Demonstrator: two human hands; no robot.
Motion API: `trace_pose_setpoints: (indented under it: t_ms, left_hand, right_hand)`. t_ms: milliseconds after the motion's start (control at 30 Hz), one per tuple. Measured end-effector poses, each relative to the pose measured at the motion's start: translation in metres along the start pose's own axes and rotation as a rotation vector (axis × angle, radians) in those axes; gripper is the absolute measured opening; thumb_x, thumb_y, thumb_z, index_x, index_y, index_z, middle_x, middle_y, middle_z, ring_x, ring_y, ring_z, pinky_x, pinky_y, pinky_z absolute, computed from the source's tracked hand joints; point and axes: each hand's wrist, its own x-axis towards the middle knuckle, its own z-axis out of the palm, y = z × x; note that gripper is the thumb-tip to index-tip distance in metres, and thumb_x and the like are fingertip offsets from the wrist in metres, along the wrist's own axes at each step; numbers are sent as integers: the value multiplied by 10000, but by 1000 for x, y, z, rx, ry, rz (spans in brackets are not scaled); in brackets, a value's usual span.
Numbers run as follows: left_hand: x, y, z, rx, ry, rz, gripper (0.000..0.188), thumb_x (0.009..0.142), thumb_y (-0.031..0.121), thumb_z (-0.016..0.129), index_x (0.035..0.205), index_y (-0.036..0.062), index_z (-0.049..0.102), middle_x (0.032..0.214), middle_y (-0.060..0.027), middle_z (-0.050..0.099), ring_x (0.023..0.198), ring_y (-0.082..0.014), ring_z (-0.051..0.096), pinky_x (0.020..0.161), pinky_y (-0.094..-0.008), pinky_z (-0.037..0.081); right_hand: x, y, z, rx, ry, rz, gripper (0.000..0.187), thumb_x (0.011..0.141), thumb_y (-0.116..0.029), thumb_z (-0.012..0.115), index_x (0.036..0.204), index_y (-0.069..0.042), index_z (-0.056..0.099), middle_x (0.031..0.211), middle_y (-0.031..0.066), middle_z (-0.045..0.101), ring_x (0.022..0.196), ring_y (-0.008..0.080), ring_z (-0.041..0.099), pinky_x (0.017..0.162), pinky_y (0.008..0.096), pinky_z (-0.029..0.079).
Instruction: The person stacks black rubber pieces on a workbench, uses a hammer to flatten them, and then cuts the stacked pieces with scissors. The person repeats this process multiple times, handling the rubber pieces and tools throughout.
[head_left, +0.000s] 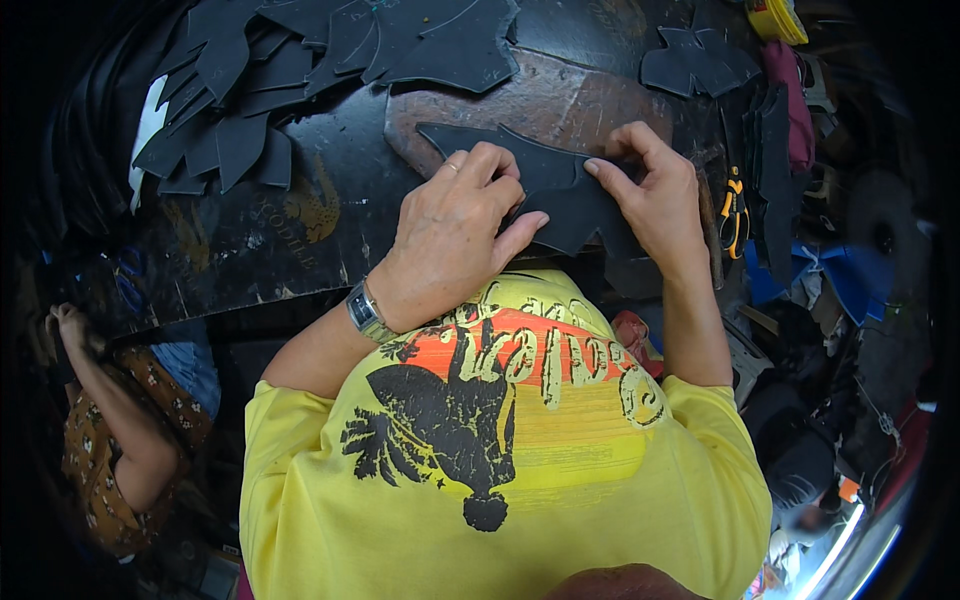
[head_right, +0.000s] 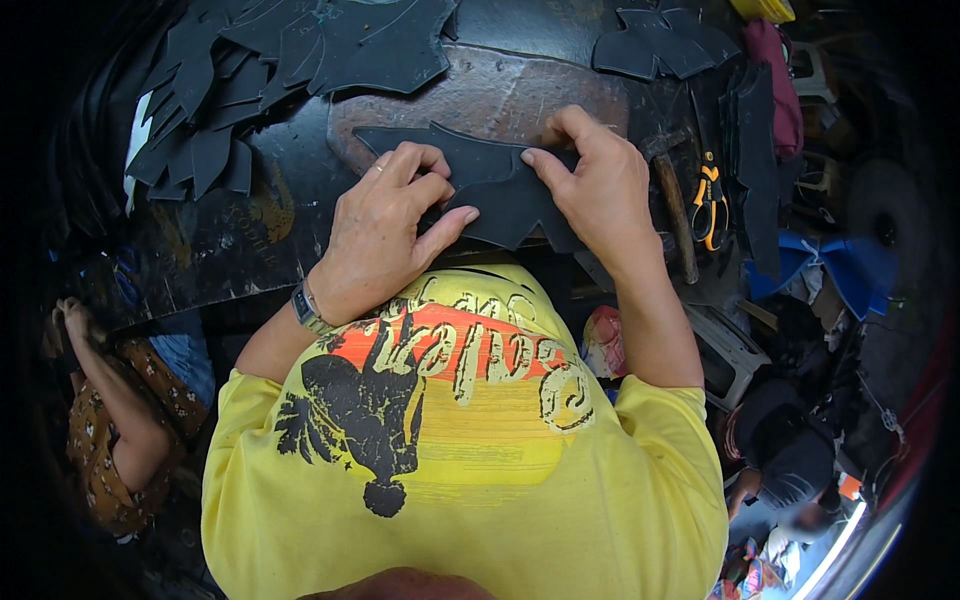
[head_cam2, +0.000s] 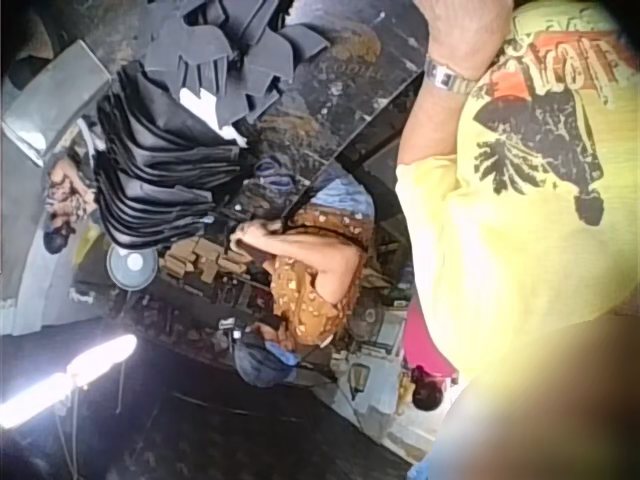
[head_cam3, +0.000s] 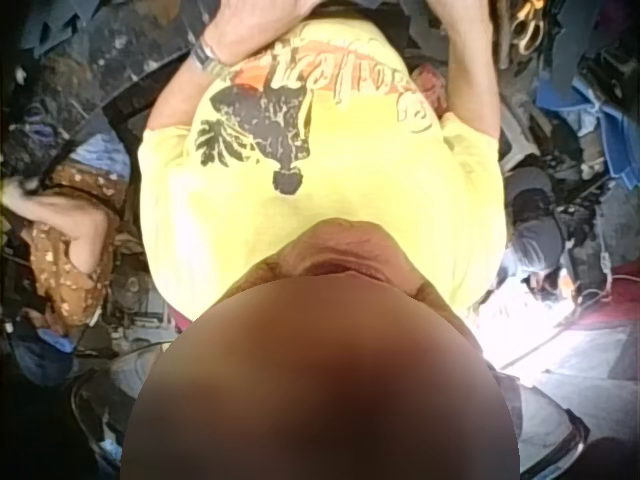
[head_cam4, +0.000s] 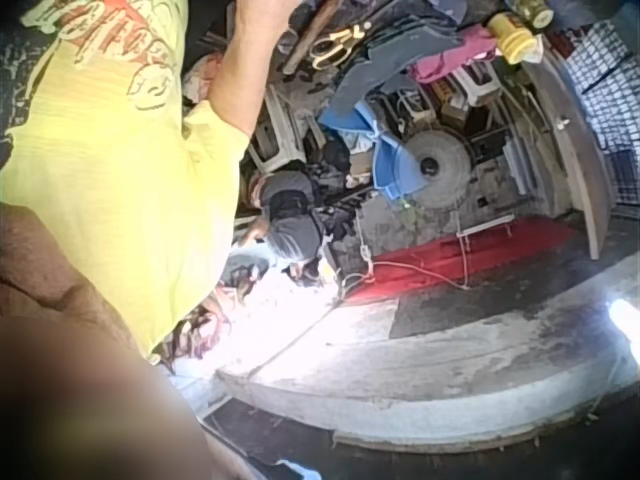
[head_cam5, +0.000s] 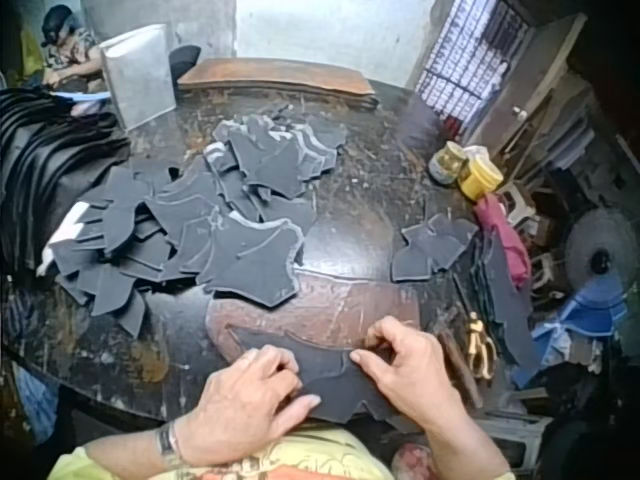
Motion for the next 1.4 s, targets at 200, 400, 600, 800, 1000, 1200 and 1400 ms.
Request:
trace_pose_setpoints:
  t_ms: [200, 400, 600, 800, 1000, 1200, 1400]
  left_hand:
    - [-3, -2, 0, -42, 44, 22, 272, 848, 237, 830, 883, 6, 690, 1051, -87, 611, 912, -260, 652, 755, -365, 545]
    - [-11, -5, -4, -157, 54, -39, 256, 806, 179, 864, 855, 16, 672, 1014, -100, 597, 817, -255, 648, 695, -349, 533]
    - [-9, -8, 0, -128, 94, 1, 252, 804, 161, 860, 839, 16, 657, 971, -91, 594, 799, -252, 640, 679, -357, 524]
    - [-6, -7, 1, -76, 87, 28, 274, 817, 182, 848, 819, 22, 625, 954, -90, 596, 803, -263, 635, 673, -364, 517]
    - [-7, -8, 2, -78, 84, 20, 280, 833, 188, 837, 811, 20, 614, 952, -94, 601, 812, -272, 632, 683, -368, 520]
    - [-5, -15, -7, -168, 5, 41, 208, 864, 157, 805, 944, 4, 689, 1047, -119, 632, 905, -293, 659, 780, -378, 543]
    - [-16, -28, -29, -125, -47, 85, 308, 859, 106, 785, 1152, 42, 712, 1235, -129, 638, 1147, -321, 623, 965, -407, 521]
  right_hand:
    - [-8, -10, 8, -49, 41, -252, 138, 871, -7, 741, 1001, -9, 694, 909, 137, 660, 800, 326, 668, 712, 382, 526]
    - [-10, -8, -6, 138, -154, -83, 245, 845, -25, 789, 1074, -5, 705, 876, 99, 628, 676, 197, 591, 637, 318, 488]
    - [-8, -11, -5, 121, -149, -47, 320, 805, -68, 835, 1088, -8, 700, 883, 78, 610, 659, 148, 531, 621, 293, 463]
    - [-14, -18, 4, 107, -62, -6, 276, 781, 24, 763, 1046, -15, 693, 905, 103, 620, 731, 198, 578, 674, 321, 495]
    - [-31, -17, 24, -18, 54, -463, 355, 791, 122, 688, 1116, -19, 706, 1024, 126, 670, 893, 291, 664, 790, 345, 532]
    - [-46, -24, 15, -130, -72, -419, 431, 755, -114, 850, 1140, 11, 702, 1147, 173, 645, 1015, 345, 626, 859, 413, 534]
    - [-43, -34, 11, -156, -114, -405, 523, 731, -195, 877, 1172, 9, 684, 1185, 178, 649, 1059, 363, 625, 894, 444, 538]
